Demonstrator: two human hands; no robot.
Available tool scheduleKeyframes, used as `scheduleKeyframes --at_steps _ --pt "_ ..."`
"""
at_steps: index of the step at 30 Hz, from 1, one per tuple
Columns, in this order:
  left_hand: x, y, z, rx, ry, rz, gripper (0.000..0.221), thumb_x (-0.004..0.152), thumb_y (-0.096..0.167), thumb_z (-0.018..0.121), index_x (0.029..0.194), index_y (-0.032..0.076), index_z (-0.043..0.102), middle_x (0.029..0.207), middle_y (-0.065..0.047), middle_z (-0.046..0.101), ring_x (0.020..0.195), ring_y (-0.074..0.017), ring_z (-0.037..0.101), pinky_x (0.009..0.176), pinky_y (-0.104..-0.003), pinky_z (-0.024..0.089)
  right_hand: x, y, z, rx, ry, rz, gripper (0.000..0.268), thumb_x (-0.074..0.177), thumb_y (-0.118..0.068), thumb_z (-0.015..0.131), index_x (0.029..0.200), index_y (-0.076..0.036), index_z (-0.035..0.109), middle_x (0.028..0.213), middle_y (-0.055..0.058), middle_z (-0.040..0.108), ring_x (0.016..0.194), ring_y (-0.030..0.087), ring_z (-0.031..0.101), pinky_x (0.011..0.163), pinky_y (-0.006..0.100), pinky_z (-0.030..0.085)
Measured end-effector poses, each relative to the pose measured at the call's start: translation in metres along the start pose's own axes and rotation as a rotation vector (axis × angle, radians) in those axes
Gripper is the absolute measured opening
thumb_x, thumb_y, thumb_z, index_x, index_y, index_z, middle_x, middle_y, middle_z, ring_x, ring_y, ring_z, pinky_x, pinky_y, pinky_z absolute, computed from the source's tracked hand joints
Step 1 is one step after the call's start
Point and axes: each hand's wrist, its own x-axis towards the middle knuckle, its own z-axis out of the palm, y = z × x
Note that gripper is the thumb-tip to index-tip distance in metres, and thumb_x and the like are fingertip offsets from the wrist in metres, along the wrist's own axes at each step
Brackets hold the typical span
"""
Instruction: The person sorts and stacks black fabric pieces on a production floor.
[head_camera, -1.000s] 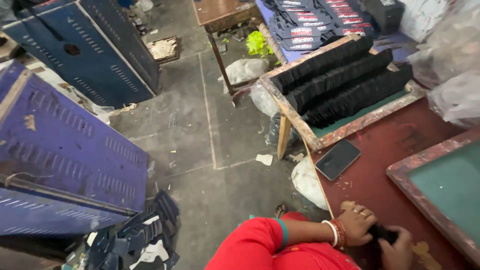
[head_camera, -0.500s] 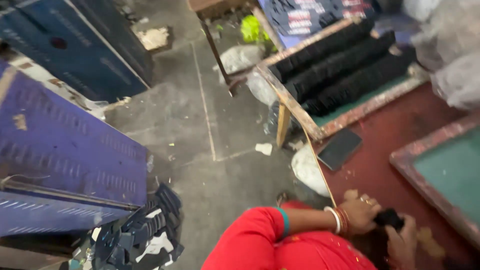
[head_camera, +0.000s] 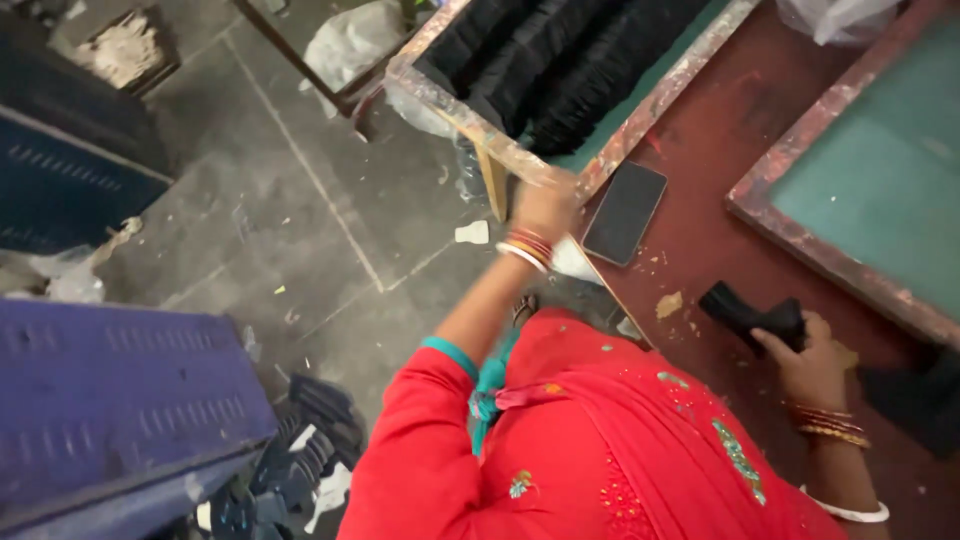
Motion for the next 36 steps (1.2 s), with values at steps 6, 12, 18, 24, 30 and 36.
scheduleKeyframes --at_steps 6,12,18,24,30,36 --pt "0.048 -0.099 -0.062 0.123 -0.084 -0.14 0.051 0.065 0.021 0.079 0.113 0.011 0.065 0.109 -0.013 0.062 0.103 -0.0358 0.061 0.087 -0.048 0.052 0.048 -0.096 0.019 0.197 -0.048 0.104 0.051 0.085 -0.026 0.086 0.12 0.002 0.062 0.097 0.014 0.067 0.086 0.02 0.062 0.079 0.036 0.051" --pt "0.053 -0.16 -0.02 -0.033 -0.431 -0.035 0.06 0.08 0.022 0.08 0.133 0.012 0.054 0.118 -0.017 0.061 0.105 -0.0372 0.066 0.086 -0.048 0.056 0.095 -0.166 0.068 0.354 -0.091 0.177 0.038 0.086 -0.02 0.085 0.112 -0.001 0.064 0.091 0.008 0.068 0.082 0.011 0.058 0.076 0.03 0.051" --pt "0.09 -0.148 -0.043 -0.085 -0.656 -0.077 0.082 0.076 0.033 0.085 0.142 0.01 0.043 0.129 -0.028 0.055 0.098 -0.0433 0.068 0.078 -0.051 0.057 0.102 -0.196 0.101 0.837 -0.093 0.329 0.03 0.089 -0.005 0.076 0.111 -0.002 0.056 0.097 0.002 0.068 0.082 0.01 0.067 0.07 0.027 0.058" --pt "0.103 -0.125 -0.011 0.081 -0.656 0.03 0.107 0.065 0.031 0.086 0.154 0.013 0.028 0.137 -0.026 0.048 0.104 -0.0438 0.065 0.075 -0.045 0.06 0.106 -0.205 0.116 0.714 -0.014 0.416 0.033 0.088 -0.003 0.077 0.112 -0.001 0.054 0.094 0.004 0.066 0.076 0.011 0.064 0.061 0.028 0.053" --pt "0.121 -0.115 -0.02 0.193 -0.731 -0.112 0.099 0.081 0.003 0.069 0.162 0.032 0.02 0.145 -0.021 0.043 0.102 -0.0395 0.066 0.069 -0.042 0.063 0.116 -0.219 0.122 0.569 0.041 0.268 0.032 0.09 -0.007 0.082 0.112 -0.002 0.06 0.099 0.003 0.068 0.091 0.008 0.061 0.079 0.028 0.054" --pt "0.132 -0.161 0.009 -0.013 -0.643 0.095 0.079 0.088 -0.001 0.066 0.157 0.026 0.038 0.14 -0.025 0.049 0.1 -0.0409 0.067 0.076 -0.045 0.061 0.149 -0.265 0.126 0.365 -0.069 0.255 0.051 0.08 -0.021 0.087 0.12 -0.001 0.063 0.097 0.012 0.072 0.086 0.014 0.069 0.077 0.034 0.056"
